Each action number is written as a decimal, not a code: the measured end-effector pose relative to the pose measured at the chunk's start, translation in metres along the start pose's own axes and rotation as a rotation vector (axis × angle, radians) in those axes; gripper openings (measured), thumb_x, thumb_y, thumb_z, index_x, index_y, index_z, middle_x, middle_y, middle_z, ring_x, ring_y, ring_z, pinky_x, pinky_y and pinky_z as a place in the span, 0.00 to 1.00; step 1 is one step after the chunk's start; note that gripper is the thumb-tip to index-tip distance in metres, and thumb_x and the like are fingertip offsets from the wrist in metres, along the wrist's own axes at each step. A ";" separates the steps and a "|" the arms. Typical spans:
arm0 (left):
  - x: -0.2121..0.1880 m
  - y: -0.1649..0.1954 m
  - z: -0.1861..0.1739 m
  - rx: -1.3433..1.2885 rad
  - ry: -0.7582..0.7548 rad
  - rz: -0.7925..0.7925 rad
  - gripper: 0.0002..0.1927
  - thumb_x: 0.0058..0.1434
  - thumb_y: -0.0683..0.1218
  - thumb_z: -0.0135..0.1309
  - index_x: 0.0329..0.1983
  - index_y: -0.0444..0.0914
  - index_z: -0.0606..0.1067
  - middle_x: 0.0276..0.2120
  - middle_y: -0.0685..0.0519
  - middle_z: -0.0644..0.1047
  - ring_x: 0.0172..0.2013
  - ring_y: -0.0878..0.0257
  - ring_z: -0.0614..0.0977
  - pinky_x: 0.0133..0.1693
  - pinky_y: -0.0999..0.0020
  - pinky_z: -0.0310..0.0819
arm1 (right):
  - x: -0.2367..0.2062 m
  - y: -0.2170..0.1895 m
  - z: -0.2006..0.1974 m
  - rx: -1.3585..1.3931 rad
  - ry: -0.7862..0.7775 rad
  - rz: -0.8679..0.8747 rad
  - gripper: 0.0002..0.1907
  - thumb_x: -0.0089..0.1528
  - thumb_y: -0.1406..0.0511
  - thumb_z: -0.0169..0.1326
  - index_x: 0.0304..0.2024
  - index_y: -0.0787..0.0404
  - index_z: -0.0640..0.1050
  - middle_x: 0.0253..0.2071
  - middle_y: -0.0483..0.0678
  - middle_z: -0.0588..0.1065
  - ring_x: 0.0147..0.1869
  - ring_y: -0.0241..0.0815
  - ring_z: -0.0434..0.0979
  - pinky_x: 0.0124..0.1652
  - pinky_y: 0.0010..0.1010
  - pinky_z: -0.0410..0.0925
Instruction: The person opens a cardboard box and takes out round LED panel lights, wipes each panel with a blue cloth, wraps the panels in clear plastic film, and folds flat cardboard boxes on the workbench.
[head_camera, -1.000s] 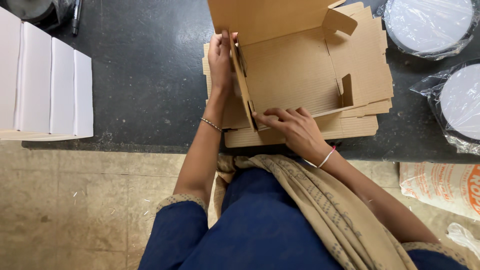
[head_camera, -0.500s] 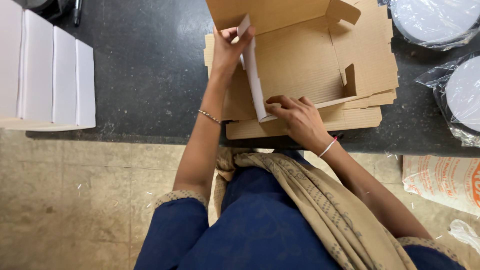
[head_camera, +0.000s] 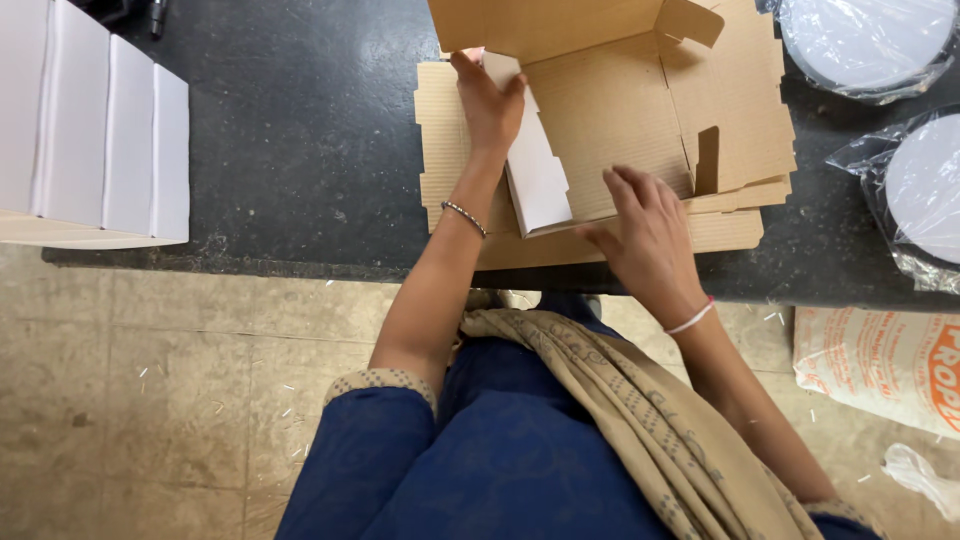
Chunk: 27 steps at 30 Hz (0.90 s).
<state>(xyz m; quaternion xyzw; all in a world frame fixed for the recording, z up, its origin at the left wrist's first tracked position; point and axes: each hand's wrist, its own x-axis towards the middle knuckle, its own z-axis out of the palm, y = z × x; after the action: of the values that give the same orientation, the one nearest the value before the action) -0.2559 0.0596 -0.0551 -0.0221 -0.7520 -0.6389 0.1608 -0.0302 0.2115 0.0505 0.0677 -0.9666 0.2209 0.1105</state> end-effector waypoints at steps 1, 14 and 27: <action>0.000 -0.002 0.001 0.003 0.005 0.012 0.29 0.53 0.36 0.56 0.56 0.28 0.58 0.44 0.38 0.79 0.45 0.47 0.85 0.48 0.57 0.81 | 0.005 -0.010 0.001 0.074 -0.008 0.018 0.32 0.63 0.55 0.61 0.63 0.68 0.71 0.64 0.58 0.70 0.66 0.59 0.67 0.61 0.47 0.63; -0.088 0.040 -0.070 0.090 -0.175 0.147 0.28 0.72 0.55 0.54 0.66 0.32 0.65 0.62 0.41 0.70 0.65 0.49 0.72 0.70 0.57 0.64 | 0.028 -0.032 0.060 -0.168 0.014 0.152 0.28 0.55 0.66 0.56 0.57 0.67 0.71 0.56 0.57 0.70 0.58 0.58 0.69 0.52 0.47 0.64; 0.001 0.035 -0.077 0.595 -0.954 1.055 0.13 0.60 0.57 0.63 0.45 0.51 0.80 0.45 0.61 0.78 0.50 0.57 0.81 0.58 0.54 0.69 | 0.013 -0.038 0.084 -0.269 0.058 0.168 0.21 0.60 0.70 0.50 0.57 0.67 0.71 0.50 0.56 0.72 0.51 0.55 0.75 0.47 0.42 0.69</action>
<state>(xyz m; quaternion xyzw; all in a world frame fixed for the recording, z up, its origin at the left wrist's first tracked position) -0.2317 -0.0091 -0.0118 -0.6067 -0.7699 -0.1697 0.1018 -0.0518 0.1389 -0.0046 -0.0351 -0.9862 0.0999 0.1276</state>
